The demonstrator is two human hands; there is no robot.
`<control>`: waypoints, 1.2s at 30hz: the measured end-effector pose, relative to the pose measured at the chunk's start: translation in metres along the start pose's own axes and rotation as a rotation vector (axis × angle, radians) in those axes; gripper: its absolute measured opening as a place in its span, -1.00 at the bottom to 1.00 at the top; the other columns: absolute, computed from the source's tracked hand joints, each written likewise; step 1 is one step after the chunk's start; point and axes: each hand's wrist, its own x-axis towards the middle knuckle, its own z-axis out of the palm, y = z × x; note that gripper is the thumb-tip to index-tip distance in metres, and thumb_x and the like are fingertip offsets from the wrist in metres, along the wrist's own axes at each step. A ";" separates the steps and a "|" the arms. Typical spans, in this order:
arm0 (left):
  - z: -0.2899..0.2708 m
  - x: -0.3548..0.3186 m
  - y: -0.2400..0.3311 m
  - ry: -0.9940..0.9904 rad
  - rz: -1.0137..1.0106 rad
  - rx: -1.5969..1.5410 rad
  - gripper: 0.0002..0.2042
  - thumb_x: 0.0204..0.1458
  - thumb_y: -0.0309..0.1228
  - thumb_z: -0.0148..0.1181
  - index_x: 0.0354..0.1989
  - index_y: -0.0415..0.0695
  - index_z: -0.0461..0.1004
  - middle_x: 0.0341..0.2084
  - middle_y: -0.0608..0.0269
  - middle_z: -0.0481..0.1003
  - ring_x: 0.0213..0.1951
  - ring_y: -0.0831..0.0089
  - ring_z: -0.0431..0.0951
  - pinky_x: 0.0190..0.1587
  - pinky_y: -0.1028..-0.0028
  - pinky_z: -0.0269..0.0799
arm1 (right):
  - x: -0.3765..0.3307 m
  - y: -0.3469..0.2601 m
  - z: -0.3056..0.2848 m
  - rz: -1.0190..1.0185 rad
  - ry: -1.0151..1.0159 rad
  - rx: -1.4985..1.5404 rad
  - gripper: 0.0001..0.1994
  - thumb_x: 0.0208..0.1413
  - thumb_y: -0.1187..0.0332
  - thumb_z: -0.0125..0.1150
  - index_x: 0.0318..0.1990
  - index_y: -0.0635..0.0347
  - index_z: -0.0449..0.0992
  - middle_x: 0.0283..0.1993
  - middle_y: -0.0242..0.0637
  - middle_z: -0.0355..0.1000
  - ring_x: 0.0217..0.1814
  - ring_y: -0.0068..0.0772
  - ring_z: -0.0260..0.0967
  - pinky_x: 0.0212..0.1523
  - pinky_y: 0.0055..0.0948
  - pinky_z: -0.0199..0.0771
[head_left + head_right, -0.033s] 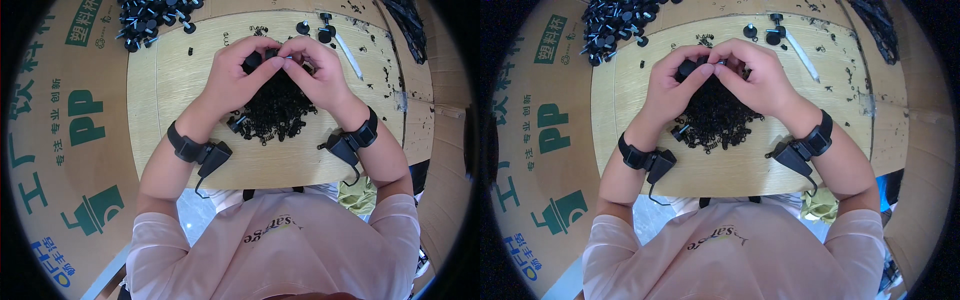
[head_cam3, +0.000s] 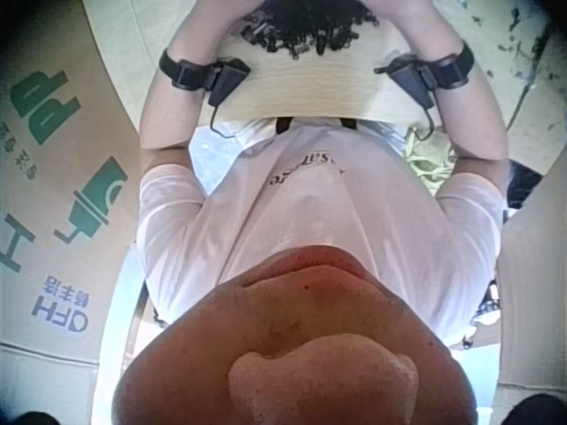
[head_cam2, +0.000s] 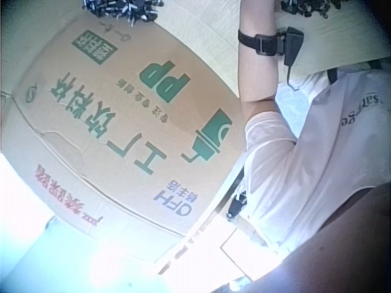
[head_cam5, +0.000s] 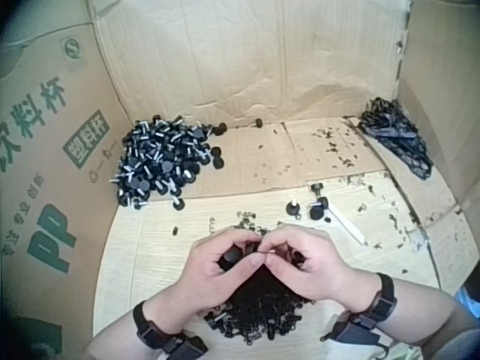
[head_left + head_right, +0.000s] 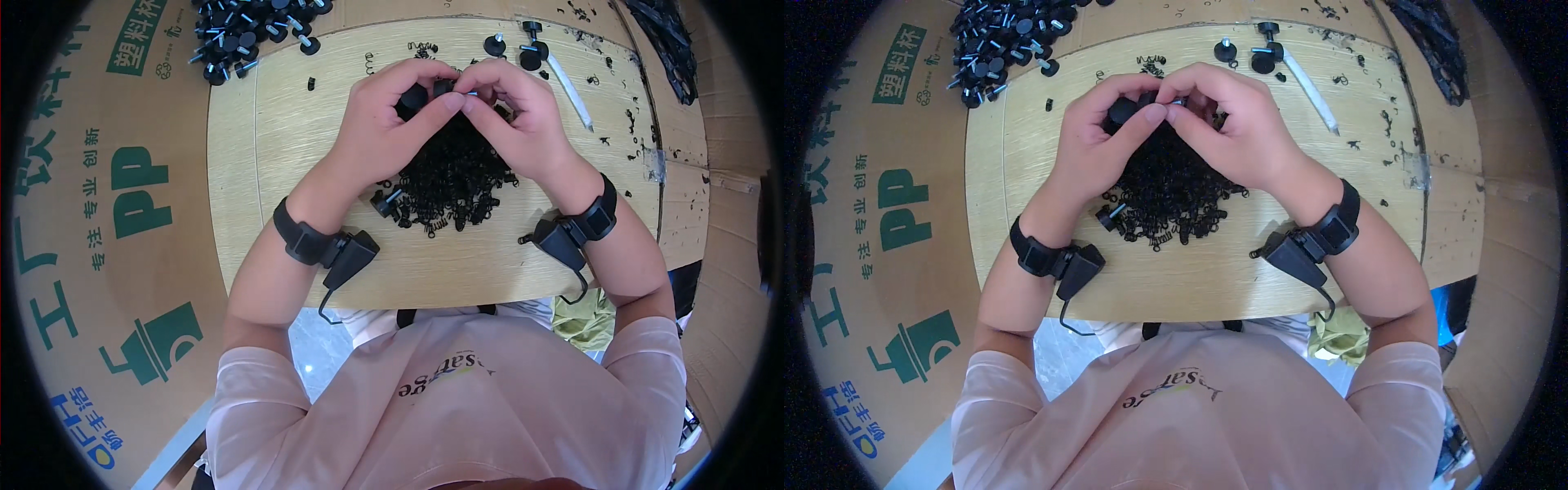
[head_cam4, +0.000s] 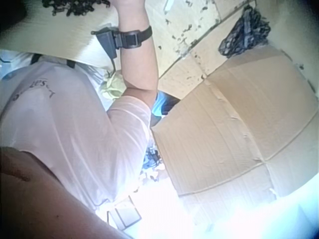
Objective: The recorder is assembling small black camera-related plastic components at a workstation.
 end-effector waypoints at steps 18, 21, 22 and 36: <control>-0.003 0.000 0.003 -0.072 -0.054 0.015 -0.77 0.18 -0.41 0.34 -0.02 -0.20 0.58 -0.31 0.33 0.60 -0.22 0.59 0.53 -0.11 0.54 0.45 | 0.000 -0.001 0.000 0.059 -0.027 -0.027 -0.85 0.17 0.54 0.27 -0.12 0.19 0.56 -0.41 -0.47 0.41 -0.43 -0.70 0.26 -0.40 -0.62 0.31; -0.003 -0.001 0.002 -0.077 -0.056 0.020 -0.77 0.18 -0.42 0.34 -0.03 -0.20 0.58 -0.31 0.33 0.60 -0.23 0.59 0.54 -0.11 0.54 0.45 | 0.000 0.002 0.000 0.052 -0.035 -0.030 -0.86 0.17 0.54 0.27 -0.12 0.19 0.56 -0.41 -0.48 0.41 -0.44 -0.70 0.26 -0.41 -0.62 0.30; -0.003 -0.001 0.002 -0.078 -0.052 0.025 -0.77 0.18 -0.42 0.34 -0.03 -0.19 0.58 -0.32 0.33 0.60 -0.23 0.59 0.54 -0.12 0.54 0.45 | 0.000 0.002 0.000 0.069 -0.042 -0.030 -0.86 0.17 0.54 0.28 -0.12 0.19 0.56 -0.42 -0.47 0.41 -0.44 -0.70 0.26 -0.41 -0.62 0.30; 0.000 0.001 -0.002 -0.044 -0.021 0.036 -0.77 0.10 -0.39 0.37 -0.11 -0.20 0.60 -0.39 0.17 0.62 -0.37 0.43 0.60 -0.25 0.46 0.51 | 0.000 0.001 0.000 0.099 -0.073 -0.020 -0.84 0.16 0.55 0.26 -0.12 0.17 0.55 -0.42 -0.46 0.41 -0.46 -0.69 0.24 -0.43 -0.61 0.28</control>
